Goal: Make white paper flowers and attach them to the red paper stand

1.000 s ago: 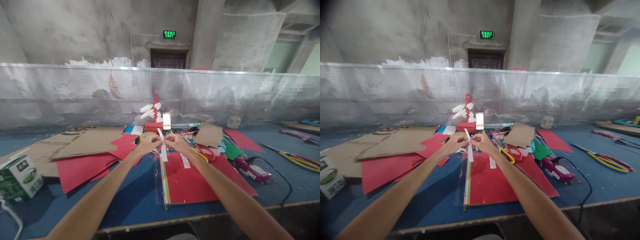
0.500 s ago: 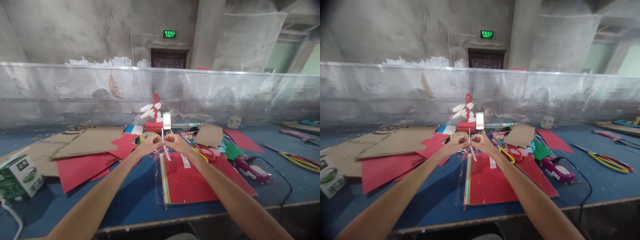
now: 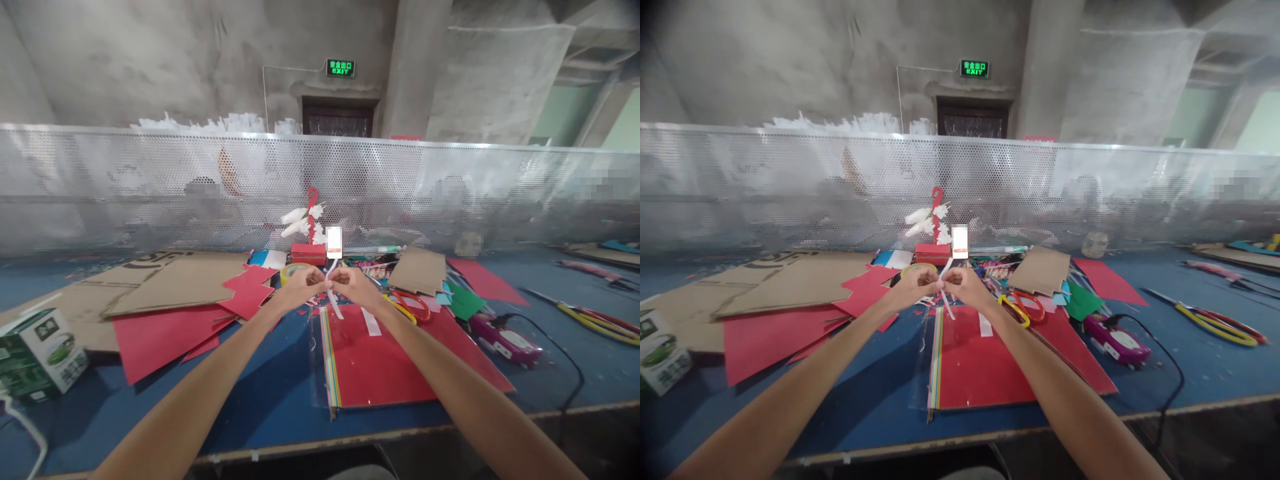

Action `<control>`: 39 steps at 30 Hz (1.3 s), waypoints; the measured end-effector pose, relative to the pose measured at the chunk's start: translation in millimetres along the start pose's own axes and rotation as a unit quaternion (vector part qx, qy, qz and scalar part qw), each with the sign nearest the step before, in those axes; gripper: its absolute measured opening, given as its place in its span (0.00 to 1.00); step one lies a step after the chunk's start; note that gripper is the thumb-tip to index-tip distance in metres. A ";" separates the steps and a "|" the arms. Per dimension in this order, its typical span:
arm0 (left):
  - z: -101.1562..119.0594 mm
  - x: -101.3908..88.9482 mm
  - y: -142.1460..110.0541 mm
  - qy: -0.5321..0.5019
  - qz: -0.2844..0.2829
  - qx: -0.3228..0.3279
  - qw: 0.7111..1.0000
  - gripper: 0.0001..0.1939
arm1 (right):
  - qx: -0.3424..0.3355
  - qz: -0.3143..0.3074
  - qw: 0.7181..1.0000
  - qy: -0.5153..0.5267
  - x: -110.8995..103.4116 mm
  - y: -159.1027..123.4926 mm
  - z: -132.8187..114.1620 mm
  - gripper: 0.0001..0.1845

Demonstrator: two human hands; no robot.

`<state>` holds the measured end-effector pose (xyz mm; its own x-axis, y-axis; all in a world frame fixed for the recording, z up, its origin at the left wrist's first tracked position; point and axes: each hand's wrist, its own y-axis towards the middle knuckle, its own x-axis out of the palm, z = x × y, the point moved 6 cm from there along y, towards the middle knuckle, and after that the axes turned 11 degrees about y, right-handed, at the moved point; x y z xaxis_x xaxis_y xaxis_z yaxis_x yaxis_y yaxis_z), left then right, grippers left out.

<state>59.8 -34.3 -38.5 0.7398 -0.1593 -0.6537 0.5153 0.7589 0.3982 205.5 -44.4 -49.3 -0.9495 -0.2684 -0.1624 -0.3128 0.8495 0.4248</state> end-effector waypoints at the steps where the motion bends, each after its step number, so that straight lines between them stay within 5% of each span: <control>1: 0.2 -0.4 -0.3 0.001 0.003 0.000 1.000 0.15 | -0.004 -0.004 1.000 -0.002 0.3 -0.1 -0.3 0.15; 15: -20.3 0.2 6.2 -0.042 0.037 -0.064 0.996 0.08 | 0.019 0.024 0.999 -0.020 -1.6 2.1 4.9 0.11; 29: 0.3 -2.0 1.4 0.084 0.018 0.033 0.996 0.04 | -0.010 -0.012 0.999 -0.033 3.5 1.1 4.0 0.16; 35: -2.6 -7.5 1.4 0.166 0.042 0.017 0.985 0.07 | 0.000 0.015 0.998 -0.062 -5.1 3.2 6.8 0.10; 39: -8.9 -17.9 -2.9 0.301 0.079 -0.047 0.949 0.06 | -0.028 0.050 0.985 -0.164 -14.3 2.6 2.4 0.06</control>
<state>41.2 -28.1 -33.8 0.4092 0.3286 -0.8512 0.3567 0.8011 0.4807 218.4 -37.3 -48.0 -0.9197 -0.0150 -0.3923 -0.2271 0.8354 0.5005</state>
